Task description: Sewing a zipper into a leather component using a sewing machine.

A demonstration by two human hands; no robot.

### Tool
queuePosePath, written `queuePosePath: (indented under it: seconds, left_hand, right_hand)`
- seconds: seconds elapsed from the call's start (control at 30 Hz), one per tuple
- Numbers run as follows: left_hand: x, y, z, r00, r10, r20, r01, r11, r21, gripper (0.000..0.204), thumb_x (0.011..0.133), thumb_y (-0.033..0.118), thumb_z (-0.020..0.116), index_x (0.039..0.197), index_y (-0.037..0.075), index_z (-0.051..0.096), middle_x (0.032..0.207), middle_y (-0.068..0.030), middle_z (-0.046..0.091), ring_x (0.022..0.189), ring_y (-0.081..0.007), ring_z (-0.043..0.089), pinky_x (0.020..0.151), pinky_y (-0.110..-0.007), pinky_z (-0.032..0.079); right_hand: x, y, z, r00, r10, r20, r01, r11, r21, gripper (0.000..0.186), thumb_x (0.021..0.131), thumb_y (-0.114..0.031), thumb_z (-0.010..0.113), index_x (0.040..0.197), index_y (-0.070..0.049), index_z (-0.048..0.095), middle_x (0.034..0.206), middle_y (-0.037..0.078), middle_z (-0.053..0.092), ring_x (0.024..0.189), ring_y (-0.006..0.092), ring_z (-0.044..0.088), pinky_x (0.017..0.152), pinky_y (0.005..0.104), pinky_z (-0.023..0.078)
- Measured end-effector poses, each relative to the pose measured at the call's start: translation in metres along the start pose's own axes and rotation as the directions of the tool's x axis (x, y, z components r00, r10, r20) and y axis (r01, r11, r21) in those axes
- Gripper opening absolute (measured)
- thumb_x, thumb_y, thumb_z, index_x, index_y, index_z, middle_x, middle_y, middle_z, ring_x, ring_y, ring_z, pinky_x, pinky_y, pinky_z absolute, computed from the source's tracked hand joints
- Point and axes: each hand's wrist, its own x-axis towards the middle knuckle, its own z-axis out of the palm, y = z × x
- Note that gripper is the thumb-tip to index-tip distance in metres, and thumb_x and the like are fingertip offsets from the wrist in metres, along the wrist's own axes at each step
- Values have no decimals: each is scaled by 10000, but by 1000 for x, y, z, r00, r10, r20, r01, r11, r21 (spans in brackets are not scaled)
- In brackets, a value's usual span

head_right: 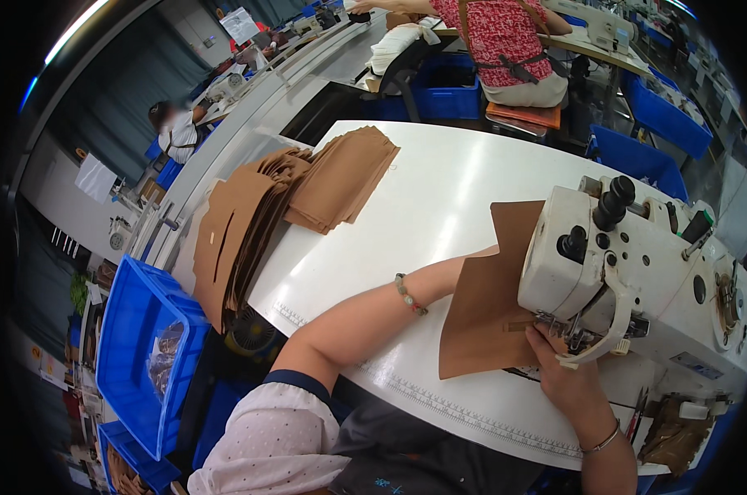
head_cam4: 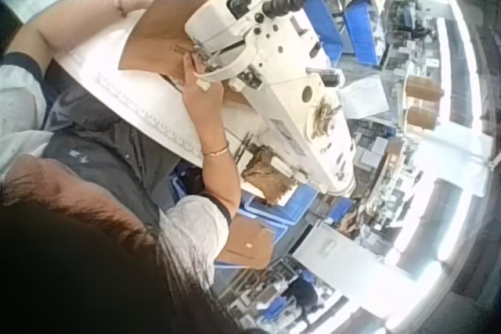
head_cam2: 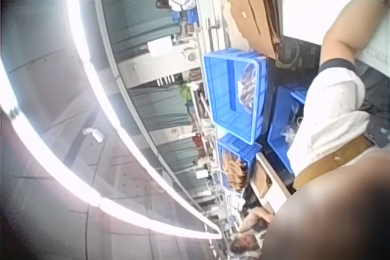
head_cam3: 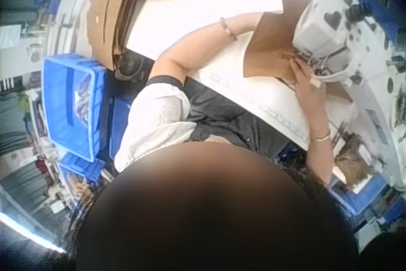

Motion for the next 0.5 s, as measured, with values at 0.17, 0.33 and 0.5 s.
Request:
queuePosePath:
  seconds: [0.17, 0.33, 0.5]
  left_hand:
    - [0, -7, -11, 998, -56, 23, 57, 996, -72, 389, 972, 260, 681, 1295, 51, 632, 1228, -80, 678, 1055, -188, 656, 922, -342, 545]
    - [-1, -8, -13, 997, 76, 33, -83, 866, 493, 377, 922, 256, 711, 1247, 74, 657, 1215, -94, 692, 1033, -241, 680, 917, -353, 545]
    - [-12, 1, -15, 931, 365, -17, -352, 909, 223, 331, 876, 273, 729, 1142, 79, 688, 1150, -98, 710, 992, -272, 684, 888, -357, 552]
  right_hand:
    - [0, -2, 0, 1000, -14, -8, 14, 999, -30, 435, 742, 53, 650, 1164, -33, 718, 1188, 102, 671, 1066, 328, 667, 945, 437, 532]
    - [1, -3, -1, 999, -26, -25, 26, 999, -32, 389, 762, 26, 653, 1139, -39, 720, 1180, 101, 669, 1046, 320, 670, 899, 437, 540]
    - [2, -7, -2, 997, -68, -29, 64, 991, -117, 366, 768, 17, 651, 1125, -22, 719, 1120, 108, 664, 1006, 320, 669, 875, 423, 547]
